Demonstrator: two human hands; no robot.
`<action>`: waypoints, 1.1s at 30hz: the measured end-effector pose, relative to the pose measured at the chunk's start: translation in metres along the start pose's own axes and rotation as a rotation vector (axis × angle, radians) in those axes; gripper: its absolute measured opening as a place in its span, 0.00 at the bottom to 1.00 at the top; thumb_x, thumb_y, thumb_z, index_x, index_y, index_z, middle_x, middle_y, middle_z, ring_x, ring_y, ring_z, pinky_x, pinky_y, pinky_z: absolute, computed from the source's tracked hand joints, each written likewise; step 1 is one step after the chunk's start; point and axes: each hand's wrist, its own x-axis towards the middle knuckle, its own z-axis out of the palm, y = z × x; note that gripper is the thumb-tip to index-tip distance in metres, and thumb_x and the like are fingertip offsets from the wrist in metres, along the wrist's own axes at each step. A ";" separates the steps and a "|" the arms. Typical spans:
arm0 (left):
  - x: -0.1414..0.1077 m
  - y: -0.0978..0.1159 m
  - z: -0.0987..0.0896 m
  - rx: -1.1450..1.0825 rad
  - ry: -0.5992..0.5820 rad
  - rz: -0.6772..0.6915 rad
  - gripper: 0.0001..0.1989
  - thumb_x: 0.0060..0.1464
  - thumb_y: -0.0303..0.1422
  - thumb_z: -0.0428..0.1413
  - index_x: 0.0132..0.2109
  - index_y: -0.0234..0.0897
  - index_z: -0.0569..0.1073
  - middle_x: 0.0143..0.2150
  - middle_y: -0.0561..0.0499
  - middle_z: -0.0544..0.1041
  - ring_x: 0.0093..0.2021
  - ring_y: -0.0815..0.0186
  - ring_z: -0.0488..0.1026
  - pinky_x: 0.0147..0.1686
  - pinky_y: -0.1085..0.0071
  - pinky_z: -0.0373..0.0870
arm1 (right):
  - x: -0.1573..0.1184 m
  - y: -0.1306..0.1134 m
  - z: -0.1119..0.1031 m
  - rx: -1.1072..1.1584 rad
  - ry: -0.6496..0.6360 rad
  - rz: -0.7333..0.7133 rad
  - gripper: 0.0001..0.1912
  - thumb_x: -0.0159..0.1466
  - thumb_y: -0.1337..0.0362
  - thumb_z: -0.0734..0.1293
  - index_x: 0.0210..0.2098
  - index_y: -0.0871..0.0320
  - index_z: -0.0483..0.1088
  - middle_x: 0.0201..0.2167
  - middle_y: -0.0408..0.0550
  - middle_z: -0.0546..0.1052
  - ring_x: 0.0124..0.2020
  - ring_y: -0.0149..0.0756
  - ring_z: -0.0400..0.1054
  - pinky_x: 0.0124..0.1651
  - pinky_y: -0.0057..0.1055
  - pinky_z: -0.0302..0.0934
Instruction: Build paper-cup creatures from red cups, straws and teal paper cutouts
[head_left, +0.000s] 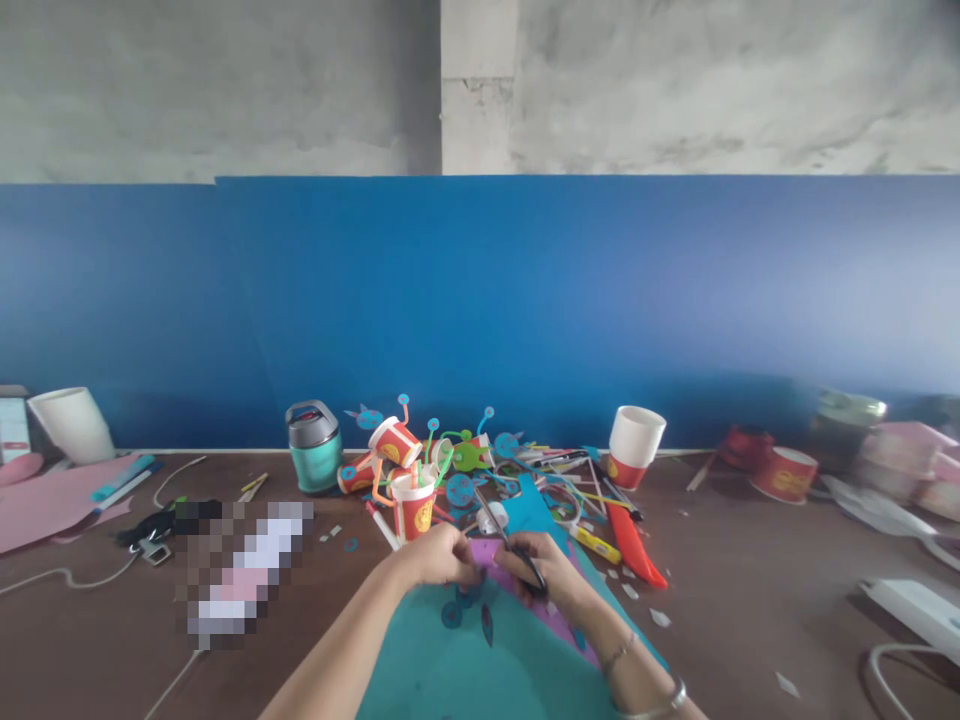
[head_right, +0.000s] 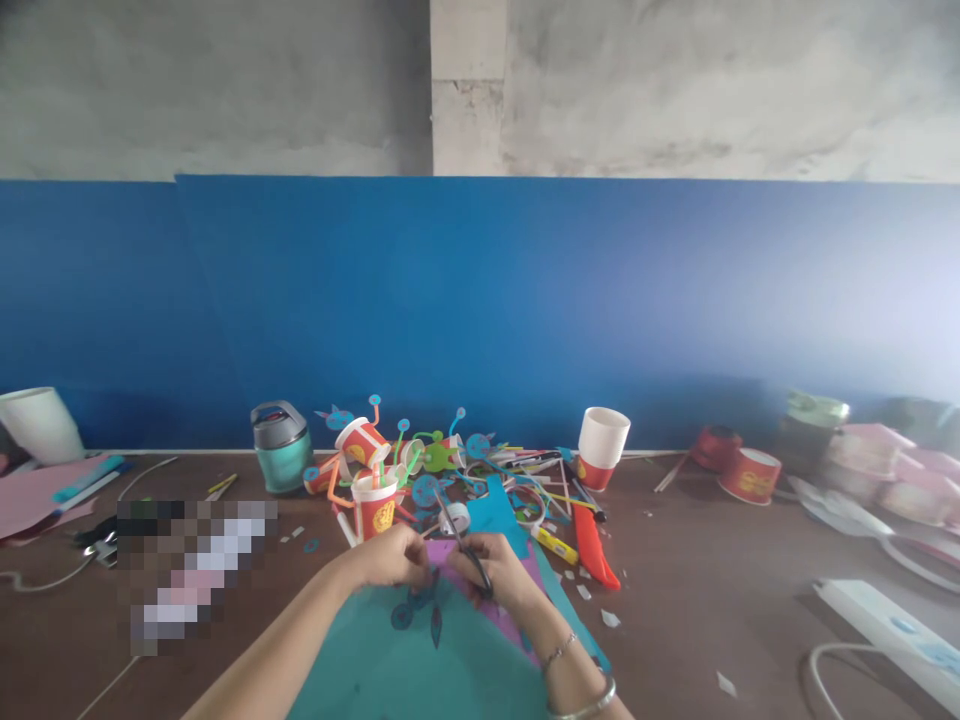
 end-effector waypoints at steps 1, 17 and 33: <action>0.001 0.000 0.002 0.037 0.029 0.003 0.03 0.33 0.29 0.62 0.19 0.36 0.75 0.17 0.53 0.74 0.19 0.68 0.65 0.20 0.74 0.55 | 0.000 0.000 0.000 -0.001 -0.003 0.000 0.16 0.51 0.53 0.71 0.23 0.59 0.67 0.10 0.36 0.65 0.10 0.25 0.55 0.15 0.22 0.46; -0.040 -0.011 0.014 0.416 0.249 0.112 0.09 0.37 0.30 0.62 0.31 0.39 0.76 0.28 0.51 0.77 0.30 0.61 0.72 0.27 0.72 0.57 | 0.002 0.010 0.000 -0.026 -0.015 -0.003 0.15 0.54 0.52 0.68 0.28 0.59 0.67 0.12 0.36 0.67 0.12 0.26 0.58 0.14 0.22 0.50; -0.035 -0.018 -0.008 0.126 0.100 -0.004 0.15 0.40 0.38 0.62 0.35 0.31 0.77 0.32 0.48 0.78 0.33 0.61 0.73 0.32 0.72 0.66 | 0.000 0.004 -0.001 0.092 0.079 0.000 0.16 0.51 0.52 0.70 0.26 0.59 0.68 0.11 0.36 0.68 0.11 0.25 0.59 0.14 0.21 0.47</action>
